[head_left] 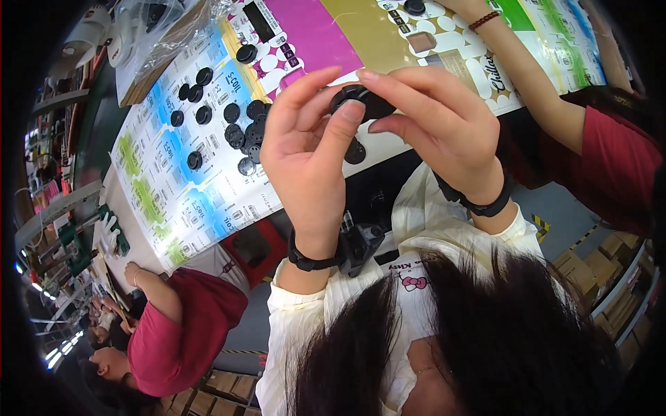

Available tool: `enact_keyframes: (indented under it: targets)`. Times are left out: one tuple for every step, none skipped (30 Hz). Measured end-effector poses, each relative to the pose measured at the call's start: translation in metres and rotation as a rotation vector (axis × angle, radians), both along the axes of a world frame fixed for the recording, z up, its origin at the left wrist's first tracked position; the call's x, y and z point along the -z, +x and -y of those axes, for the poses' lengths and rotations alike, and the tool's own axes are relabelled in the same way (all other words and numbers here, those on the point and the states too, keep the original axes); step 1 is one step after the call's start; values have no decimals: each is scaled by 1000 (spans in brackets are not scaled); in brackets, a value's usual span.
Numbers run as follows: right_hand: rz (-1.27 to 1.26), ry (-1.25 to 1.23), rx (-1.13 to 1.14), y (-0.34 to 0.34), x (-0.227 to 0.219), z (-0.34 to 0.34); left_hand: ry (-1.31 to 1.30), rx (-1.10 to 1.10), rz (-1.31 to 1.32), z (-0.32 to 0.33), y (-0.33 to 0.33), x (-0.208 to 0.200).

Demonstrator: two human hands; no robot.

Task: Manually assembling small black plastic components by fitting caps onto electronic bases.

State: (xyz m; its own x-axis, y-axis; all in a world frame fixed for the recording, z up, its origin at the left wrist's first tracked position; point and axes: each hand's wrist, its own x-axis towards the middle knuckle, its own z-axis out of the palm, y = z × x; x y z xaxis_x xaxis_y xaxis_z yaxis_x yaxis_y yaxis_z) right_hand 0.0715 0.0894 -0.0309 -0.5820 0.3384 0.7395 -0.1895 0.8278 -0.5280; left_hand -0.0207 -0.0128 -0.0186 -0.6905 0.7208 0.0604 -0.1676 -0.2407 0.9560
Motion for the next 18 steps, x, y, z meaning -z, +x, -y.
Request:
enact_keyframes:
  targets:
    - [-3,24,11,-1,1,0,-2,-2,1,1,-1,0]
    - [-2,22,9,-2,2,-1,-21,55,81,2,-4,0]
    - [1,24,13,-2,3,-3,-39,114,163,3,-6,0]
    - [4,27,18,-1,2,-5,-57,175,245,4,-8,0]
    - [8,30,24,-1,2,-6,-57,176,247,5,-10,-1]
    - [11,29,26,0,2,-7,-52,207,276,5,-11,-4]
    - [18,4,14,1,2,-8,-46,239,306,5,-12,-5]
    - [20,-23,-3,0,1,-7,-43,264,332,7,-14,-7]
    - [24,-51,-20,0,1,-6,-45,261,333,9,-17,-6]
    - [25,-54,-21,0,-1,-5,17,310,361,10,-20,-3]
    - [28,-88,-45,0,-3,-4,81,358,389,12,-23,0]
    - [32,-122,-69,1,-4,-2,145,406,417,13,-24,3]
    - [35,-155,-89,2,-7,-2,143,409,419,12,-23,4]
    - [36,-157,-86,3,-9,-2,166,422,435,12,-23,5]
    - [32,-152,-91,3,-10,-1,189,434,451,12,-22,6]
    - [29,-148,-97,2,-12,0,212,445,467,11,-22,6]
    - [24,-144,-103,2,-13,0,210,445,469,11,-22,6]
    - [28,-144,-103,2,-13,0,211,444,499,11,-21,6]
